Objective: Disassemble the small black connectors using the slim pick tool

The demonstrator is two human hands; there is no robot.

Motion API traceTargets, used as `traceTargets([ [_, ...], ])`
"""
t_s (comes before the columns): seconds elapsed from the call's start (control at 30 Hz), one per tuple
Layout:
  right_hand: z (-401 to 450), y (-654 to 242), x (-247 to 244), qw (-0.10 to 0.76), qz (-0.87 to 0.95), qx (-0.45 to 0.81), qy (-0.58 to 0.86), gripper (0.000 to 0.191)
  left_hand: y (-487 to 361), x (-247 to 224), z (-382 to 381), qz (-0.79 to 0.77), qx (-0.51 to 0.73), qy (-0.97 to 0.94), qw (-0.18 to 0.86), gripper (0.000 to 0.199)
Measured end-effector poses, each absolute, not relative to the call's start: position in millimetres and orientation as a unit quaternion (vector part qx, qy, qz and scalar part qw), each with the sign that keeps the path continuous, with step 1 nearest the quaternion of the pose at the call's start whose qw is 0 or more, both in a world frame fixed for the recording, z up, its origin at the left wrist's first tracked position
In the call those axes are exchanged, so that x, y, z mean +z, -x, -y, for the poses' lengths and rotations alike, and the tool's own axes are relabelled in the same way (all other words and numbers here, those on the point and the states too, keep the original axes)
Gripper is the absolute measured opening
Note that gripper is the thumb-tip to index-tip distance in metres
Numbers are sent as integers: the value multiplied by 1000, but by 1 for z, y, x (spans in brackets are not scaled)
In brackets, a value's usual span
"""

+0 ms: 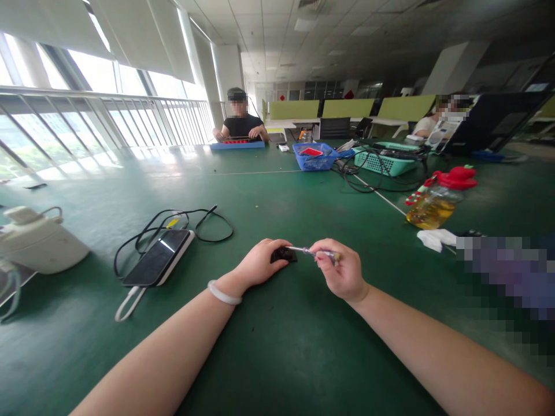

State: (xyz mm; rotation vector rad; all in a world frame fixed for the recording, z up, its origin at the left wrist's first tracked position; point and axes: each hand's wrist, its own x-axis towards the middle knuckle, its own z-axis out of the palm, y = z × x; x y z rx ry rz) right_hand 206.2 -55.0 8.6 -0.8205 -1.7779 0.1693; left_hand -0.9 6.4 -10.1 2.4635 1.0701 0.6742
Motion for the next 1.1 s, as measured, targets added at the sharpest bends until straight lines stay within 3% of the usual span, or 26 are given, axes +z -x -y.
traceTargets([
  [0.2, 56, -203, 11, 513, 776, 63, 361, 8, 1, -9, -6, -382, 257, -863, 209, 49],
  [0.63, 54, -203, 12, 491, 777, 104, 380, 11, 0, -6, -3, -376, 295, -860, 181, 41],
  [1.1, 52, -204, 5, 543, 763, 95, 337, 16, 1, -11, -10, -448, 356, -816, 82, 37],
])
